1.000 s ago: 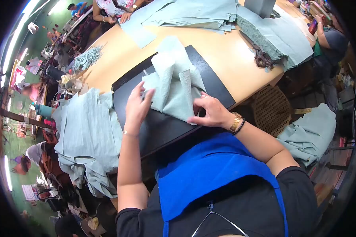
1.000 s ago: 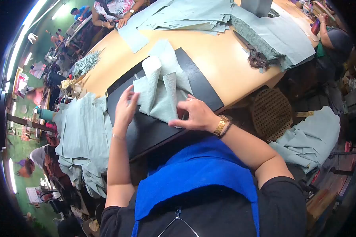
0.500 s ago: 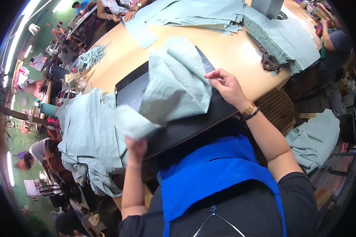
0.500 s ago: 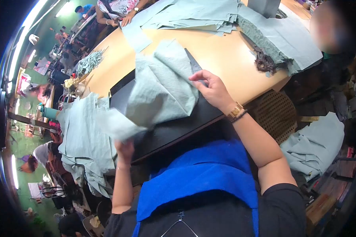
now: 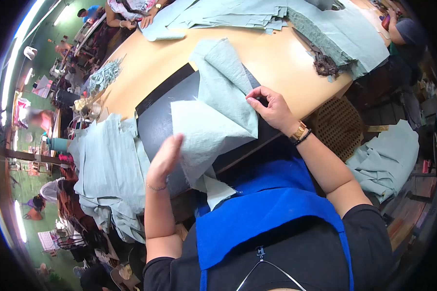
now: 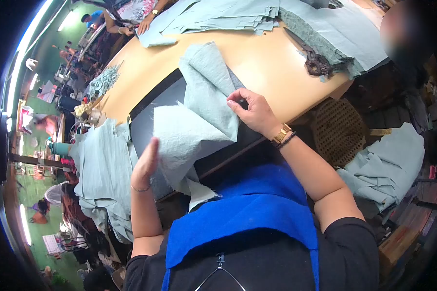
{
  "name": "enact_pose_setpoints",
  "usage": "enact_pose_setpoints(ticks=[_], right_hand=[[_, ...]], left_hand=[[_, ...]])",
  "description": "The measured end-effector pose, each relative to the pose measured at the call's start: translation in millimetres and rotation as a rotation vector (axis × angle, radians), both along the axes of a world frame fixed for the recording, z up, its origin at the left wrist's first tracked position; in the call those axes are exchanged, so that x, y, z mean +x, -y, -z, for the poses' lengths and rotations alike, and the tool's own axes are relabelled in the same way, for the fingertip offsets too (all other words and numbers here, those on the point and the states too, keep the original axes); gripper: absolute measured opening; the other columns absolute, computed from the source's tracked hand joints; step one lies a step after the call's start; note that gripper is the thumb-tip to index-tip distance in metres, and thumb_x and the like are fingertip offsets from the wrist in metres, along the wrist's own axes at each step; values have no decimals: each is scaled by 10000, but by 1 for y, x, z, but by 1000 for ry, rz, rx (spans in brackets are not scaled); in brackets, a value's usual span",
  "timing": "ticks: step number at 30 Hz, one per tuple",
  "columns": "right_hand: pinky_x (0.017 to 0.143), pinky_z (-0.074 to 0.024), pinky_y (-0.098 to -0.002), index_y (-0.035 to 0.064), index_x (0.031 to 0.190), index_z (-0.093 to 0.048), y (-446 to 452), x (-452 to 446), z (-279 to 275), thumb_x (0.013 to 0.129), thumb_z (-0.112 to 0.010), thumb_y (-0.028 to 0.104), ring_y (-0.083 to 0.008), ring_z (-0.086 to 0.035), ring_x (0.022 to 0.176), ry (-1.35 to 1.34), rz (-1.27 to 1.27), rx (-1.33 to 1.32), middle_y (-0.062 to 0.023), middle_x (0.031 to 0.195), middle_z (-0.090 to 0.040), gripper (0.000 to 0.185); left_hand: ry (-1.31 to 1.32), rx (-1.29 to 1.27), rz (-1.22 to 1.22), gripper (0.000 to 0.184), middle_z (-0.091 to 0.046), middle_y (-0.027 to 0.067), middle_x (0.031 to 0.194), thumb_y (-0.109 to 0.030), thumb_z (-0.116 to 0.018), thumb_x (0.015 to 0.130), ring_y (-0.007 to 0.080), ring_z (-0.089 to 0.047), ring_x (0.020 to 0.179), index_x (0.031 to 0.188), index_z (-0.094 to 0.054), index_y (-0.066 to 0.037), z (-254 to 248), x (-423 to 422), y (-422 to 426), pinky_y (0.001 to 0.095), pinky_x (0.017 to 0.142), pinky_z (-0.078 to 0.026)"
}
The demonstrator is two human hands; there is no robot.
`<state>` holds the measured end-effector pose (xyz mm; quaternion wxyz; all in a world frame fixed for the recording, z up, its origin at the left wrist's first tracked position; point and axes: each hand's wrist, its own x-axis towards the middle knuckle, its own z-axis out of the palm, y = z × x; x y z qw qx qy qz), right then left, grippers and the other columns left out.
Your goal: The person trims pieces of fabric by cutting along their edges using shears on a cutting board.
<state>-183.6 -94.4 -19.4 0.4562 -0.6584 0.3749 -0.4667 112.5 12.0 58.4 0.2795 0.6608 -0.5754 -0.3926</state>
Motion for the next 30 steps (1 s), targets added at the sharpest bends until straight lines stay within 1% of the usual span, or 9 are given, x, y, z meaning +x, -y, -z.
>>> enact_pose_setpoints(ticks=[1, 4, 7, 10, 17, 21, 24, 28, 30], right_hand=[[749, -475, -248, 19, 925, -640, 2, 0, 3, 870, -642, 145, -104, -596, 806, 10, 1, 19, -41, 856, -661, 138], [736, -469, -241, 28, 970, -626, 6, -2, 10, 884, -634, 125, -97, -584, 800, 146, 20, 99, -8, 848, -640, 130], [801, -460, -244, 47, 1016, -606, 12, -2, 13, 907, -616, 121, -79, -550, 874, 334, 101, 58, -3, 1011, -601, 132], [895, -435, -276, 42, 1024, -601, 9, -5, 5, 908, -616, 144, -102, -546, 989, 367, 135, 191, -12, 1015, -601, 156], [919, -417, -288, 44, 953, -629, 10, -1, 8, 870, -641, 148, -157, -564, 1003, 131, 140, -46, -50, 999, -636, 133], [943, -404, -315, 46, 951, -638, 8, 0, 0, 834, -678, 190, -210, -580, 1025, -74, 111, -169, -86, 1024, -648, 191], [1014, -354, -445, 78, 1028, -638, -1, 4, -12, 829, -684, 305, -260, -552, 1103, -328, 38, -354, -101, 1146, -619, 305], [1043, -162, -691, 169, 1194, -583, -24, 29, -15, 836, -631, 469, -278, -390, 1310, -646, -127, -392, -60, 1377, -477, 470], [1059, -160, -673, 157, 1229, -569, -34, 45, -14, 851, -580, 514, -274, -351, 1341, -693, -233, -380, -59, 1400, -457, 521]], left_hand=[[-119, 243, 5, 423, -619, 102, 1115, -301, -585, 923, 185, -545, 1053, 1184, -568, 31, -4, -17, 6, 318, 938, -410], [-91, 46, 211, 351, -635, 23, 1042, -289, -538, 959, 133, -556, 980, 1168, -599, -12, -5, -54, 28, 300, 885, -440], [25, -377, -130, 373, -644, 70, 1040, -308, -490, 975, 146, -564, 960, 1124, -632, 3, -7, -5, 55, 296, 831, -451], [-592, -495, -739, 349, -639, 113, 1062, -259, -483, 972, 196, -631, 937, 1133, -590, 31, -24, 70, 39, 321, 814, -513], [-640, -393, -947, 364, -570, 143, 1219, -156, -521, 946, 254, -578, 1082, 1250, -486, 41, 34, 163, -85, 400, 911, -486], [-535, -573, -1056, 347, -567, 164, 1211, -124, -533, 934, 263, -568, 1089, 1227, -488, 57, 65, 152, -110, 408, 920, -478], [-436, -751, -1113, 230, -579, 171, 1156, -55, -535, 917, 246, -584, 1045, 1112, -535, 67, 79, 129, -107, 397, 891, -496], [-475, -505, -949, 140, -616, 126, 1041, -40, -546, 907, 185, -614, 916, 1003, -583, 55, 89, 94, -103, 347, 828, -520], [-506, -484, -880, 135, -629, 100, 992, -53, -563, 907, 153, -614, 858, 987, -607, 47, 73, 29, -91, 318, 798, -514]])
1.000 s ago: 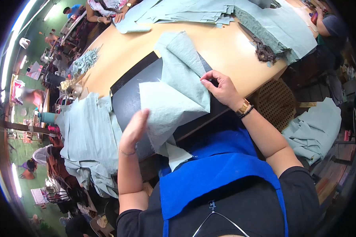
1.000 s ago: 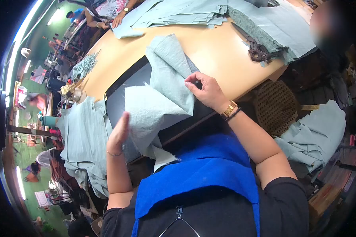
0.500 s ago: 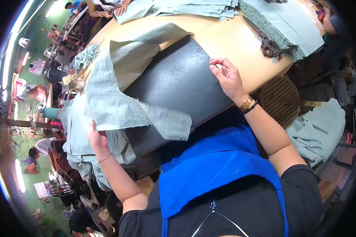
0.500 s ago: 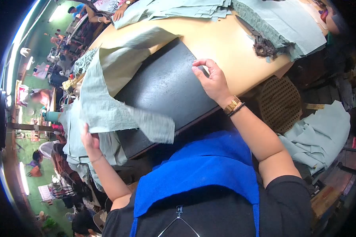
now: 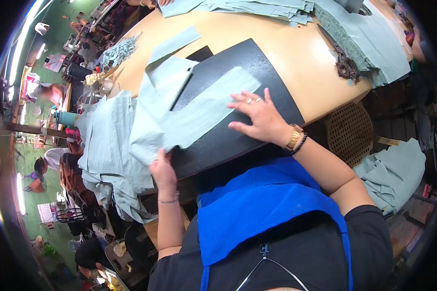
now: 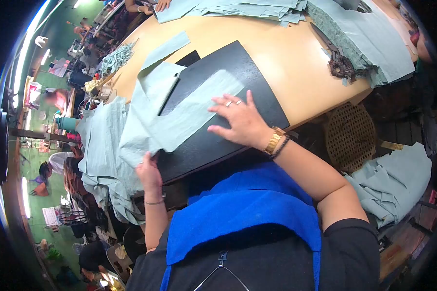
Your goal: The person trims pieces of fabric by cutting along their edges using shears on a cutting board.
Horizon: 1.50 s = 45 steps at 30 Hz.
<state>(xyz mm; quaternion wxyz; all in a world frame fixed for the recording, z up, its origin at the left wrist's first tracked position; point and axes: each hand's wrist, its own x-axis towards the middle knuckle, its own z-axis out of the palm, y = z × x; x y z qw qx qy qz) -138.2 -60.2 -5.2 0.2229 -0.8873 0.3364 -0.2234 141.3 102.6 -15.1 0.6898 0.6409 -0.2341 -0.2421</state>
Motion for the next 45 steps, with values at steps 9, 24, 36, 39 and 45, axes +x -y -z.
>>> enact_pose_setpoints(ticks=[9, 24, 36, 39, 45], right_hand=[[1033, -192, -676, 144, 1104, -627, 47, -29, 4, 869, -554, 495, -290, -400, 1304, -62, 364, -14, -50, 1332, -532, 428], [1020, -203, -702, 154, 1068, -606, 29, -42, 3, 813, -663, 421, -274, -398, 1310, -71, 241, -112, -31, 1325, -514, 374], [1016, -195, -720, 151, 1158, -542, 28, -39, 4, 843, -603, 454, -260, -350, 1343, -167, 251, -112, -25, 1377, -443, 441], [1010, -191, -728, 147, 1178, -526, 32, -36, 13, 854, -585, 464, -272, -350, 1341, -142, 292, -150, -30, 1379, -436, 458], [1027, -134, -729, 153, 1354, -438, 72, -14, 14, 841, -468, 647, -286, -232, 1402, -272, 201, -159, -64, 1488, -323, 712]], left_hand=[[1544, 278, 734, 402, -539, 180, 1267, 1, -533, 745, 373, -465, 1227, 1129, -624, -76, -2, -64, 0, 532, 1064, -302], [-679, -244, 822, 483, -412, 136, 1397, -319, -421, 961, 282, -366, 1308, 1352, -413, -34, 63, -1, 206, 431, 1098, -282], [713, 239, 494, 244, -653, 144, 1006, -211, -568, 847, 300, -616, 953, 1014, -649, -52, 54, -56, 256, 389, 824, -468], [943, 389, 218, 261, -663, 189, 992, -168, -586, 845, 345, -638, 920, 1085, -611, -69, -20, -9, 198, 438, 768, -487], [1062, 456, 48, 218, -646, 142, 882, -148, -567, 889, 242, -612, 789, 1054, -584, -7, -17, 129, 55, 358, 740, -469]])
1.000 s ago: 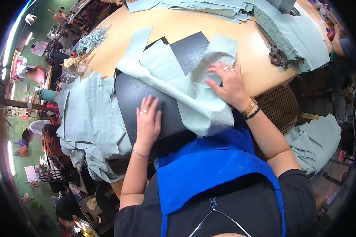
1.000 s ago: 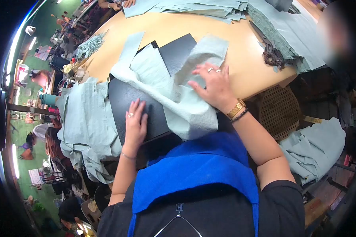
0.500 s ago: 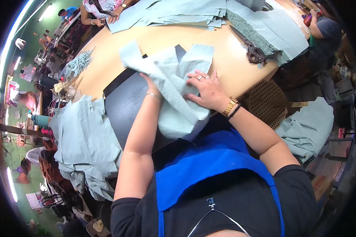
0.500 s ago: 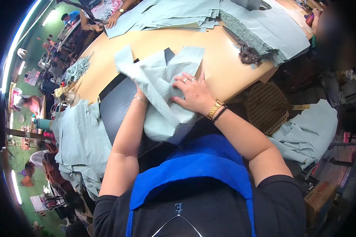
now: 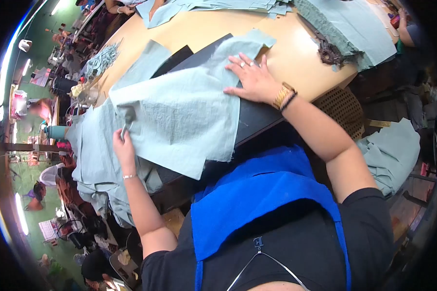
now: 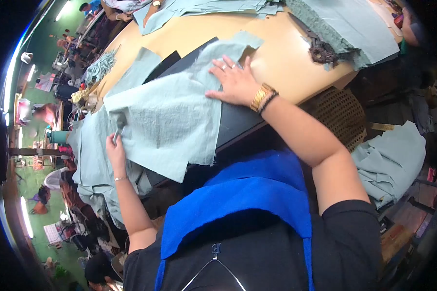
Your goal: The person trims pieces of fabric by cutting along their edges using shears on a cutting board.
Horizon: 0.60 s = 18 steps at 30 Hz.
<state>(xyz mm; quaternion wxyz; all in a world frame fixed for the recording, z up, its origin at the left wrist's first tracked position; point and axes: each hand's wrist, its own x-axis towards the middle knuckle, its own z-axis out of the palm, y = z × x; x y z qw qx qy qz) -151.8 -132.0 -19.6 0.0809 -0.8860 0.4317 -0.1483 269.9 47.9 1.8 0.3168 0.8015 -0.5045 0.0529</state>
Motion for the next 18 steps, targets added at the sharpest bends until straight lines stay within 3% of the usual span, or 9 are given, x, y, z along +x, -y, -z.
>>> enact_pose_setpoints(ticks=[1, 4, 6, 8, 11, 15, 18], right_hand=[[1029, -134, -728, 156, 1352, -440, 11, 7, -3, 843, -472, 639, -288, -230, 1403, -2, -14, 11, -65, 1487, -325, 703], [1035, -141, -722, 175, 1351, -443, 49, 20, -1, 865, -476, 595, -287, -219, 1411, -32, 39, 1, -74, 1483, -335, 643], [1058, -175, -681, 200, 1343, -457, 66, 14, 6, 886, -499, 522, -279, -255, 1397, 24, 152, -133, -68, 1478, -347, 561], [1062, -189, -667, 210, 1349, -451, 66, -7, -12, 875, -523, 513, -260, -269, 1391, -8, 199, -19, -72, 1478, -347, 567], [1053, -212, -665, 204, 1321, -476, 64, -61, -18, 858, -546, 511, -246, -288, 1381, -72, 378, 80, -74, 1470, -360, 560], [1047, -286, -596, 171, 1270, -515, 61, -158, 6, 875, -548, 438, -270, -346, 1343, -136, 626, -7, -97, 1437, -401, 478], [1031, -353, -497, 137, 1254, -510, 56, -212, 33, 907, -521, 341, -302, -420, 1274, -32, 586, -173, -121, 1356, -476, 402]], left_hand=[[53, -9, -21, 226, -643, 124, 882, -142, -572, 889, 205, -604, 777, 1071, -580, -9, 1, 6, -19, 339, 723, -467], [-339, -108, -120, 271, -623, 90, 922, -145, -585, 889, 138, -578, 798, 1128, -569, -19, 7, 5, -60, 286, 713, -457], [-418, -31, -257, 288, -603, 77, 947, -141, -567, 905, 113, -551, 809, 1169, -550, -26, 4, -6, -73, 258, 724, -446], [-486, -63, -257, 298, -591, 70, 968, -133, -543, 922, 103, -529, 821, 1200, -534, -27, 7, -13, -76, 241, 743, -436], [-569, -223, -85, 272, -584, 60, 1015, -120, -479, 960, 112, -524, 885, 1213, -517, -29, 16, -15, -71, 238, 810, -422], [-1167, -394, 210, 220, -589, 61, 1064, -134, -482, 960, 141, -550, 987, 1154, -535, -46, -26, -41, -56, 280, 887, -428], [-1055, -330, 211, 343, -558, 126, 1200, -131, -460, 963, 191, -522, 1116, 1291, -478, -33, -48, -41, -51, 325, 975, -391]])
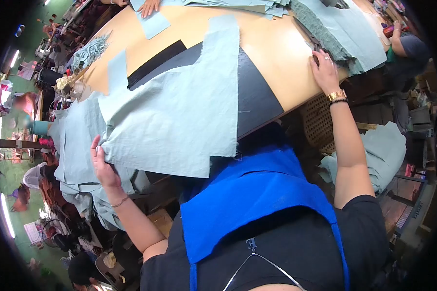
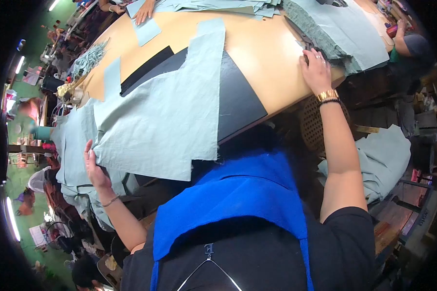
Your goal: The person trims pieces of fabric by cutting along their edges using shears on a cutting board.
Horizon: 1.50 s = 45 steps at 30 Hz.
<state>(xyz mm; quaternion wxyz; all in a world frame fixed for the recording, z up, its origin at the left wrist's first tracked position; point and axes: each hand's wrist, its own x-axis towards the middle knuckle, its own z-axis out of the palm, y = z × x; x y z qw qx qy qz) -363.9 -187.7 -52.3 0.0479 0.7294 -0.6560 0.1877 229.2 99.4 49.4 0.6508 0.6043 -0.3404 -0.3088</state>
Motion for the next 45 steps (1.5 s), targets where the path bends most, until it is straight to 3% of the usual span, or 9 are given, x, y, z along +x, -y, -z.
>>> enact_pose_setpoints(ticks=[3, 6, 9, 13, 14, 18, 22, 33, 45], right_hand=[[994, -401, -446, 117, 1222, -520, -10, -15, 0, 917, -509, 287, -314, -482, 1203, 97, -13, -64, -131, 1280, -533, 349], [926, -454, -439, 111, 1189, -543, -3, -14, -11, 898, -536, 293, -324, -542, 1127, 70, 79, 50, -141, 1213, -582, 343], [894, -476, -442, 102, 1173, -577, 20, -15, -34, 844, -600, 345, -330, -590, 1066, 61, 189, 241, -158, 1124, -634, 410], [837, -511, -411, 14, 960, -677, 45, -26, -60, 755, -672, 388, -374, -626, 980, -76, 139, 454, -214, 1009, -664, 426], [704, -529, -369, 12, 824, -690, 56, -32, -51, 745, -660, 311, -271, -677, 764, -122, 131, 440, -170, 845, -690, 311], [584, -507, -295, -6, 883, -640, 10, -22, -57, 899, -574, 254, -106, -567, 584, 931, -86, 755, -47, 694, -615, 269], [577, -519, -296, 29, 879, -616, -124, 48, -88, 951, -520, 284, -132, -583, 559, 1523, -187, 866, -31, 689, -595, 281], [759, -489, -331, 50, 926, -580, -230, 100, -40, 903, -461, 600, -170, -594, 726, 1823, -327, 1461, -53, 796, -598, 564], [598, -489, -245, 46, 870, -584, -221, 126, -51, 915, -586, 410, -102, -579, 635, 1444, -236, 1116, -27, 719, -582, 367]], left_hand=[[738, 321, -265, 450, -469, 203, 1336, -135, -473, 949, 279, -423, 1273, 1375, -397, -10, 35, 52, -14, 372, 1061, -314], [1302, 164, -474, 506, -357, 235, 1433, -169, -512, 924, 350, -289, 1367, 1387, -385, -11, 45, 29, -16, 392, 1109, -239], [1623, 147, -18, 607, -322, 174, 1480, -383, -643, 845, 355, -251, 1389, 1356, -473, -104, 4, -30, 6, 471, 1117, -221], [1685, 198, 759, 826, -253, 125, 1524, -690, -606, 703, 353, -189, 1412, 1378, -464, -235, 3, -83, 55, 584, 1109, -141], [1619, 203, 781, 839, -249, 124, 1525, -699, -601, 699, 352, -191, 1411, 1387, -447, -246, 13, -90, 67, 586, 1109, -143], [1461, 256, 680, 881, -240, 148, 1523, -720, -580, 703, 360, -185, 1410, 1425, -385, -255, 51, -109, 124, 604, 1098, -154], [1407, 374, 422, 856, -243, 168, 1520, -728, -533, 744, 353, -180, 1415, 1431, -379, -241, 58, -132, 175, 605, 1092, -155], [1361, 363, 415, 919, -232, 150, 1529, -731, -512, 760, 330, -168, 1423, 1452, -330, -155, 64, -145, 183, 603, 1098, -129], [1370, 307, 470, 940, -244, 155, 1523, -708, -594, 714, 330, -183, 1419, 1442, -352, -164, 60, -151, 164, 582, 1109, -125]])
